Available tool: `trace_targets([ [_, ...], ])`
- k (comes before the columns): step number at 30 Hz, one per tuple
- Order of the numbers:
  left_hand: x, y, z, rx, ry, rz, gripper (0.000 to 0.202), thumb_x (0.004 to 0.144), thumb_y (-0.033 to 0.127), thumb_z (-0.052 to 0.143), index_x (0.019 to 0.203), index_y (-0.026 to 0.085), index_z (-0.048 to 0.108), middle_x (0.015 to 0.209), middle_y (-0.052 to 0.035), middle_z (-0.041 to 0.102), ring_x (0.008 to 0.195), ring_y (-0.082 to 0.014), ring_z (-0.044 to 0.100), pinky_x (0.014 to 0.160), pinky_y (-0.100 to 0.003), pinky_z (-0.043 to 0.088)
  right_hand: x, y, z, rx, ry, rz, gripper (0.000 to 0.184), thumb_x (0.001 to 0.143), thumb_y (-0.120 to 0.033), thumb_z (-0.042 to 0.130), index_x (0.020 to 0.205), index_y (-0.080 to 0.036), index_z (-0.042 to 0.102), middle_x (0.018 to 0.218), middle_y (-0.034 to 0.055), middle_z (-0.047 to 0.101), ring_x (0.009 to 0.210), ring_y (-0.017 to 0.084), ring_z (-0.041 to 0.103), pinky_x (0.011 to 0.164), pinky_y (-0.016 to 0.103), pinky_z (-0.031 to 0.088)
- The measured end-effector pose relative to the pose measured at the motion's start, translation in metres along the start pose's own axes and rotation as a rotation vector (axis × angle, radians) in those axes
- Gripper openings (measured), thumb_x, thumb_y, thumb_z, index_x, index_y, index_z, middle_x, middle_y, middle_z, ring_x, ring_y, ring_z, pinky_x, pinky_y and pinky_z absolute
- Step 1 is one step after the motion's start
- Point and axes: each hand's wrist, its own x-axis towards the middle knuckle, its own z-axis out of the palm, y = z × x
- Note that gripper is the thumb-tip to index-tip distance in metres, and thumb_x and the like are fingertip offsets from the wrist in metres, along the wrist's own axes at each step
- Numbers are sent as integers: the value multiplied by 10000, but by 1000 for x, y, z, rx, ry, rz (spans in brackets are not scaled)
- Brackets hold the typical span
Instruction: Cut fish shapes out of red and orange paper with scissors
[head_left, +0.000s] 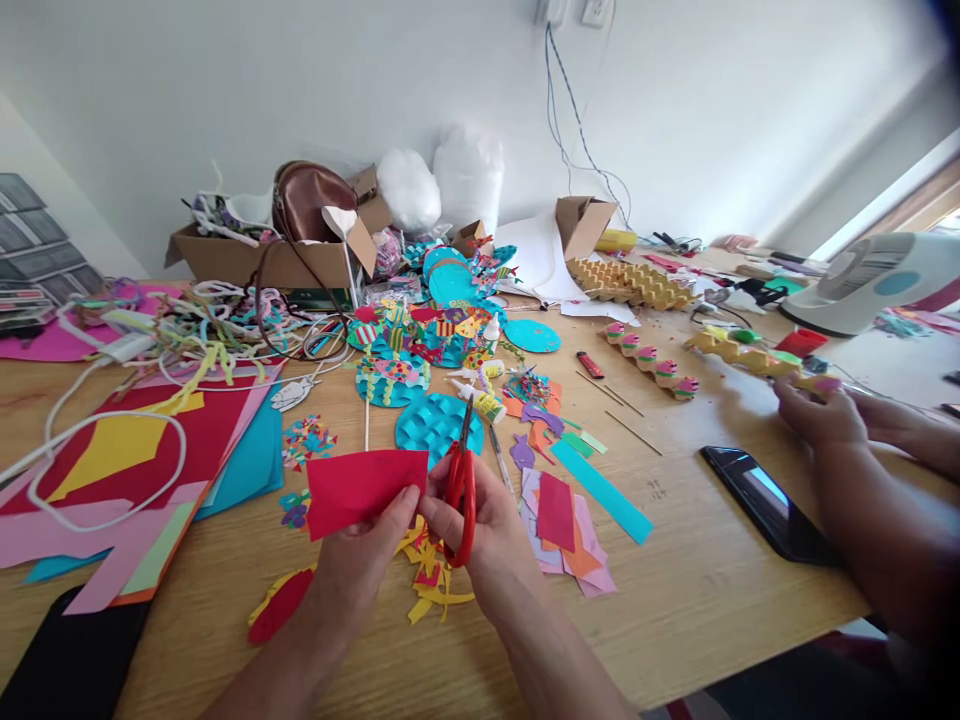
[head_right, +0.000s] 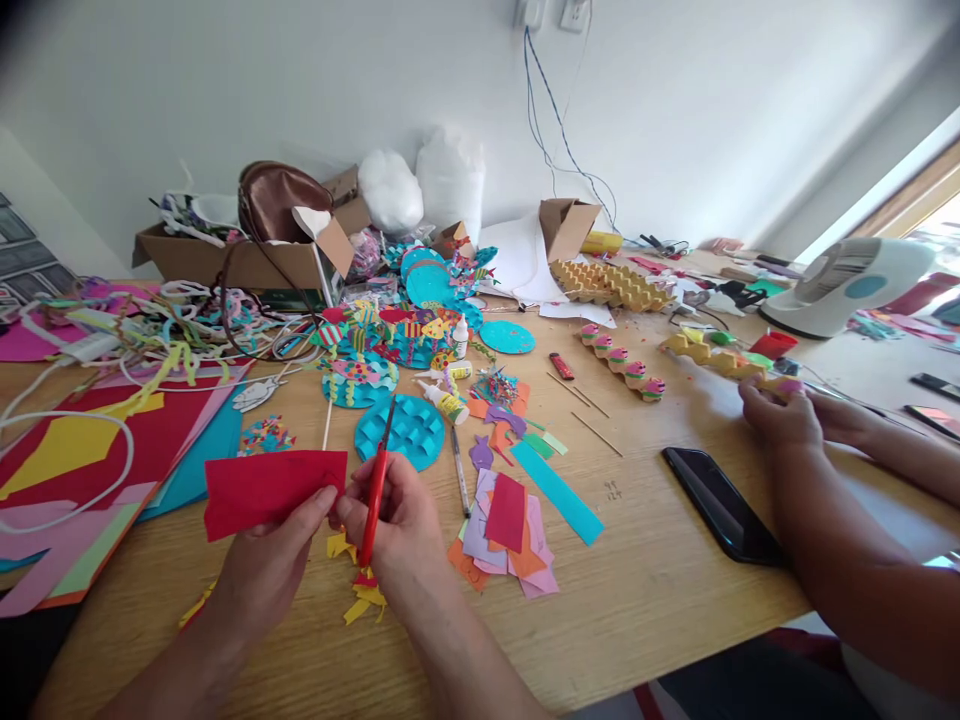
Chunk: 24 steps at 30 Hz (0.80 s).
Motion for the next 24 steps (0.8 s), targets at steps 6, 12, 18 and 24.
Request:
trace_targets([
  [6, 3, 16, 0, 9, 42, 17, 160, 558, 292, 708, 501, 217, 578, 494, 50, 587, 535, -147, 564, 561, -254, 492, -13, 12, 3, -284, -119, -42, 345, 819, -499, 509, 665, -200, 430, 564, -45, 427, 503, 111, 423, 475, 223, 324],
  [12, 4, 12, 0, 80, 59, 21, 263, 652, 362, 648, 452, 212, 565, 460, 41, 566, 477, -130, 535, 571, -254, 485, -19, 25, 7, -441, -182, -13, 402, 840, -552, 439, 635, -216, 362, 534, -53, 360, 482, 110, 377, 459, 232, 270],
  [18, 9, 0, -4, 83, 84, 43, 288, 679, 398, 656, 478, 206, 581, 467, 34, 579, 492, -144, 563, 579, -257, 497, -16, 26, 9, -402, -194, -1, 471, 817, -641, 435, 626, -214, 378, 524, -52, 373, 476, 109, 392, 454, 225, 290],
  [24, 8, -3, -4, 110, 50, 19, 290, 695, 429, 648, 515, 206, 607, 515, 25, 612, 546, -156, 590, 604, -255, 498, -13, 25, 10, -352, -180, 9, 474, 804, -644, 452, 622, -213, 377, 513, -52, 396, 458, 101, 398, 436, 209, 305],
])
